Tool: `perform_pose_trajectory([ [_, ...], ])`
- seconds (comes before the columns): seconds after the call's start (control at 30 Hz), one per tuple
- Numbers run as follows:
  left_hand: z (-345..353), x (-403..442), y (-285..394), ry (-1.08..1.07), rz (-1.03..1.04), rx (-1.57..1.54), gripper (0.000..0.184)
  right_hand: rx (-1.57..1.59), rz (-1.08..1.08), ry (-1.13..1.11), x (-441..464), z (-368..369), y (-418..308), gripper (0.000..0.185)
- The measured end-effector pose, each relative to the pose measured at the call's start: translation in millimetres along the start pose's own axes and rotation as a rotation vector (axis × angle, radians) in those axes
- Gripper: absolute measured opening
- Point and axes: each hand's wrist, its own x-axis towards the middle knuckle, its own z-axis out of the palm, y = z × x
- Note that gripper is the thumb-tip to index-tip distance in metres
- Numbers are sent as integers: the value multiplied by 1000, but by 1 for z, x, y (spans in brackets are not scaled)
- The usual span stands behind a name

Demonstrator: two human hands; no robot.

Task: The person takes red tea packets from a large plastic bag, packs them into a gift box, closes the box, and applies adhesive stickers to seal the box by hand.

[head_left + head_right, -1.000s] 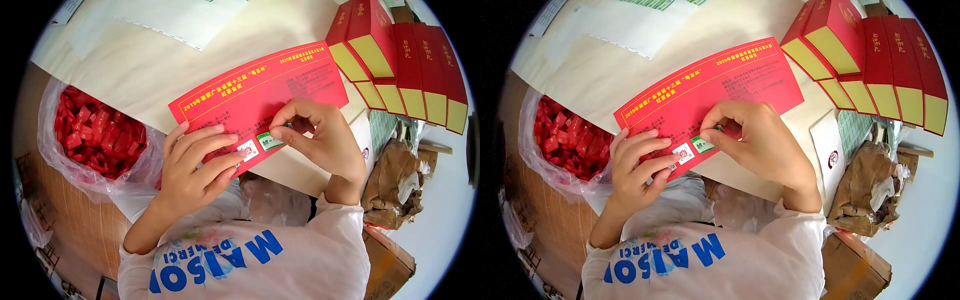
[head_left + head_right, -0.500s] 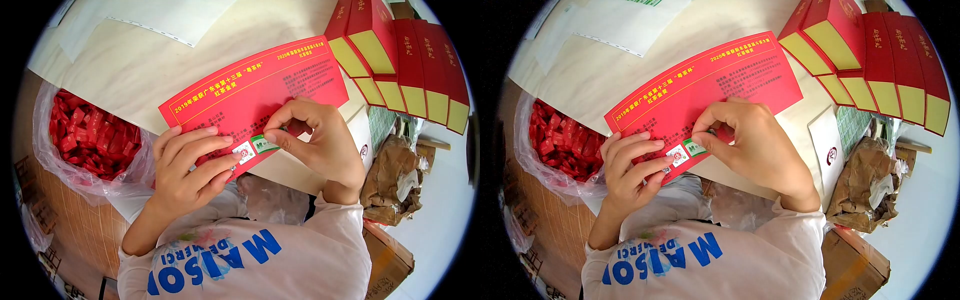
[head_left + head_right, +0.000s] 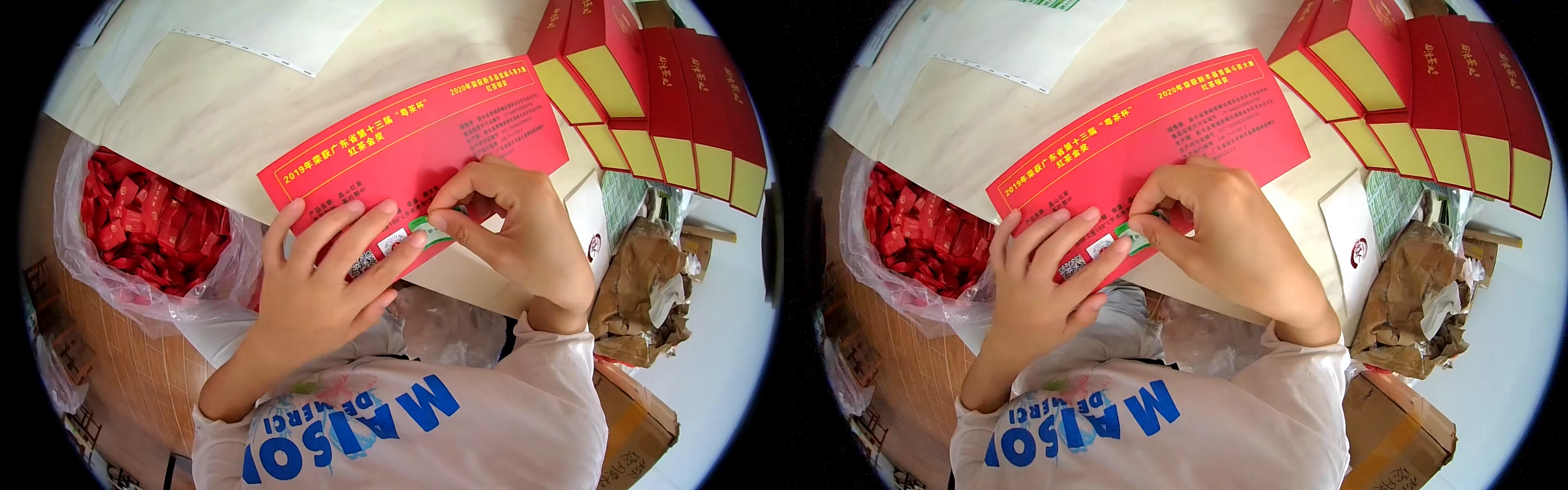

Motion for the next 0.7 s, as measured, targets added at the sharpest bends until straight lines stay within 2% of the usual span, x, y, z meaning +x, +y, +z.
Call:
perform_pose_trajectory([
  [0.03, 0, 0, 2, -13, 6, 43, 56, 0, -1, 0, 0, 1, 0, 10],
  [0.13, -1, 0, 4, -37, 13, 71, 62, -51, -84, 29, -1, -2, 0, 10],
  [0.2, -3, 2, 6, -85, 26, 71, 64, -281, 5, 216, 3, -15, -2, 13],
  [0.27, -5, 5, 11, -177, 58, 70, 73, -247, -13, 483, 21, -31, 25, 19],
  [0.33, -2, 13, 22, -248, 63, 84, 82, -207, 28, 504, 40, -48, 56, 20],
  [0.37, 3, 17, 26, -263, 80, 144, 92, -207, 22, 501, 41, -49, 57, 20],
  [0.43, 13, 31, 37, -310, 152, 231, 92, -261, 52, 510, 46, -48, 55, 22],
  [0.6, 54, 61, 61, -179, 253, 460, 83, -282, -78, 579, 47, -43, 70, 22],
  [0.67, 56, 53, 72, -232, 349, 147, 74, -297, -39, 670, 42, -36, 64, 22],
  [0.7, 52, 44, 74, -567, 343, -277, 68, -260, -69, 731, 39, -30, 72, 21],
])
